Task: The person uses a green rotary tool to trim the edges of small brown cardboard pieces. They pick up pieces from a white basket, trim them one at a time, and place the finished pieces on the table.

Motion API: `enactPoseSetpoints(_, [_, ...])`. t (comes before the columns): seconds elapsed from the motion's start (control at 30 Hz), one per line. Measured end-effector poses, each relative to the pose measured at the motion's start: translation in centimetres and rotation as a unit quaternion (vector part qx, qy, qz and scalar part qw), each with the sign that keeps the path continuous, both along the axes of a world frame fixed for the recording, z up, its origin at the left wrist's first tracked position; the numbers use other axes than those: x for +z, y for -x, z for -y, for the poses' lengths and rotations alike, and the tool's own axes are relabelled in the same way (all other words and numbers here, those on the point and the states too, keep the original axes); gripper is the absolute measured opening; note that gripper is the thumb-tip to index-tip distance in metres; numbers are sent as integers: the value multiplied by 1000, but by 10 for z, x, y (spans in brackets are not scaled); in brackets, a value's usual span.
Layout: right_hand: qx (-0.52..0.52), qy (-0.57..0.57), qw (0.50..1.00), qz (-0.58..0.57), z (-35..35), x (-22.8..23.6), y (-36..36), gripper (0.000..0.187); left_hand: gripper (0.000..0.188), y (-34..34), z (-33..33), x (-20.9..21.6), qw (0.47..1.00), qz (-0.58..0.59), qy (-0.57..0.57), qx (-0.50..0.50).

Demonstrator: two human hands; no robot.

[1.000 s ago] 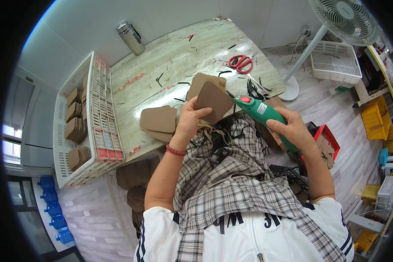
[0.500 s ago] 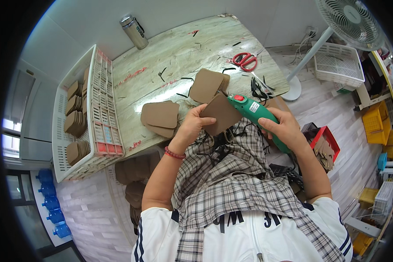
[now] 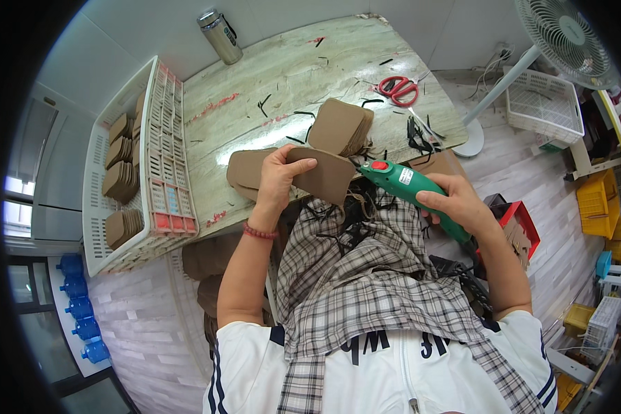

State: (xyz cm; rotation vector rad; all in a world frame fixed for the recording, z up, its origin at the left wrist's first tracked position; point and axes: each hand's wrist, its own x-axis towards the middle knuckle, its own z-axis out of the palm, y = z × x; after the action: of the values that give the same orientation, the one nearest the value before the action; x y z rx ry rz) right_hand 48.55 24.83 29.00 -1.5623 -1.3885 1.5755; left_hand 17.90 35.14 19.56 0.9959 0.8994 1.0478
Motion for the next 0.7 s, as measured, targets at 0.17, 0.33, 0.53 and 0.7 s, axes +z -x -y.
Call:
enactPoseSetpoints(0.17, [28, 8, 999, 18, -6, 1, 6, 36, 18, 1, 3, 4, 999, -18, 22, -32])
enactPoseSetpoints(0.33, [45, -4, 998, 39, -10, 0, 15, 37, 19, -1, 6, 8, 995, -36, 53, -77])
enactPoseSetpoints(0.53, [58, -12, 997, 39, -19, -4, 31, 38, 16, 0, 10, 16, 985, -92, 53, -134])
enactPoseSetpoints(0.7, [79, -20, 997, 3, -32, -10, 53, 38, 28, 7, 14, 13, 980, -106, 72, -155])
